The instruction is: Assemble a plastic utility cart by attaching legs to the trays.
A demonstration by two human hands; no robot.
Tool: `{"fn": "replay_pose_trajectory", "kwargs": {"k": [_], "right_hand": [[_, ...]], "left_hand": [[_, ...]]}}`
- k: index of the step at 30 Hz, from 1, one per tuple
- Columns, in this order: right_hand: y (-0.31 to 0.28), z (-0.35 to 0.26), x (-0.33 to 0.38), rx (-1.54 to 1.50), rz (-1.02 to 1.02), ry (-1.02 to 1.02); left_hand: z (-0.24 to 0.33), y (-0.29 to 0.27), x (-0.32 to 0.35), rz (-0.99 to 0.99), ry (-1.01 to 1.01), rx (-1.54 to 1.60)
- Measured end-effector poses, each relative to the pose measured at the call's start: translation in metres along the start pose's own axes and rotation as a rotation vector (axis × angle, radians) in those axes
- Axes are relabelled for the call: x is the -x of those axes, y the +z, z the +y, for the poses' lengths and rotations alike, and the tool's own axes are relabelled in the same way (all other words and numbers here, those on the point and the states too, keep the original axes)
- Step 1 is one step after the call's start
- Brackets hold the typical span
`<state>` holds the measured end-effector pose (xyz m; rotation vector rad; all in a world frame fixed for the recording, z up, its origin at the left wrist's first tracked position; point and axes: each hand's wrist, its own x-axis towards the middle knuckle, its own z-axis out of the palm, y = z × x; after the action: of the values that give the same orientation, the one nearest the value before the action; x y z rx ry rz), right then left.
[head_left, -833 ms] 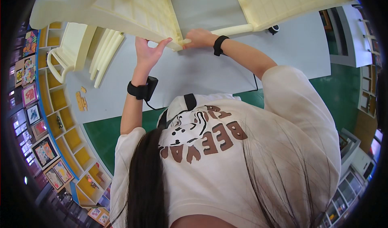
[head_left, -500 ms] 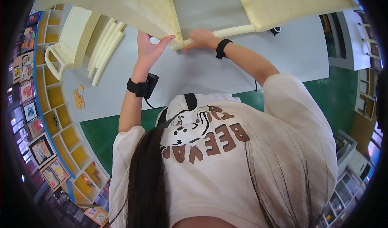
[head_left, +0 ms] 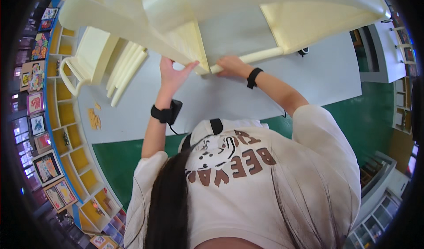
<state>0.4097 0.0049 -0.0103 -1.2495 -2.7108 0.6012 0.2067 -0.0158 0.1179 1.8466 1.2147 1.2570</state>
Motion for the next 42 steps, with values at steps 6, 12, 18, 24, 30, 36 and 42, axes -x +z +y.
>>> {"fn": "replay_pose_trajectory", "kwargs": {"k": [6,12,18,24,30,36,42], "right_hand": [[-0.005,0.007,0.02,0.17,0.05,0.092],[-0.011,0.024,0.056,0.227,0.123,0.208],[-0.01,0.016,0.08,0.359,0.369,0.122],[-0.038,-0.021,0.095,0.331,0.443,0.129],[-0.052,-0.045,0.106,0.291,0.451,0.154],[-0.081,-0.068,0.119,0.247,0.444,0.168],[-0.115,-0.09,0.126,0.236,0.36,0.179]], "left_hand": [[0.006,-0.002,0.006,0.025,-0.034,0.033],[0.019,-0.004,0.004,-0.044,-0.072,0.077],[0.059,-0.002,-0.008,0.012,0.022,0.179],[0.075,-0.012,-0.021,0.049,0.106,0.164],[0.089,-0.012,-0.026,0.084,0.135,0.13],[0.092,-0.019,-0.041,0.119,0.189,0.033],[0.099,-0.028,-0.066,0.159,0.263,0.006]]}}
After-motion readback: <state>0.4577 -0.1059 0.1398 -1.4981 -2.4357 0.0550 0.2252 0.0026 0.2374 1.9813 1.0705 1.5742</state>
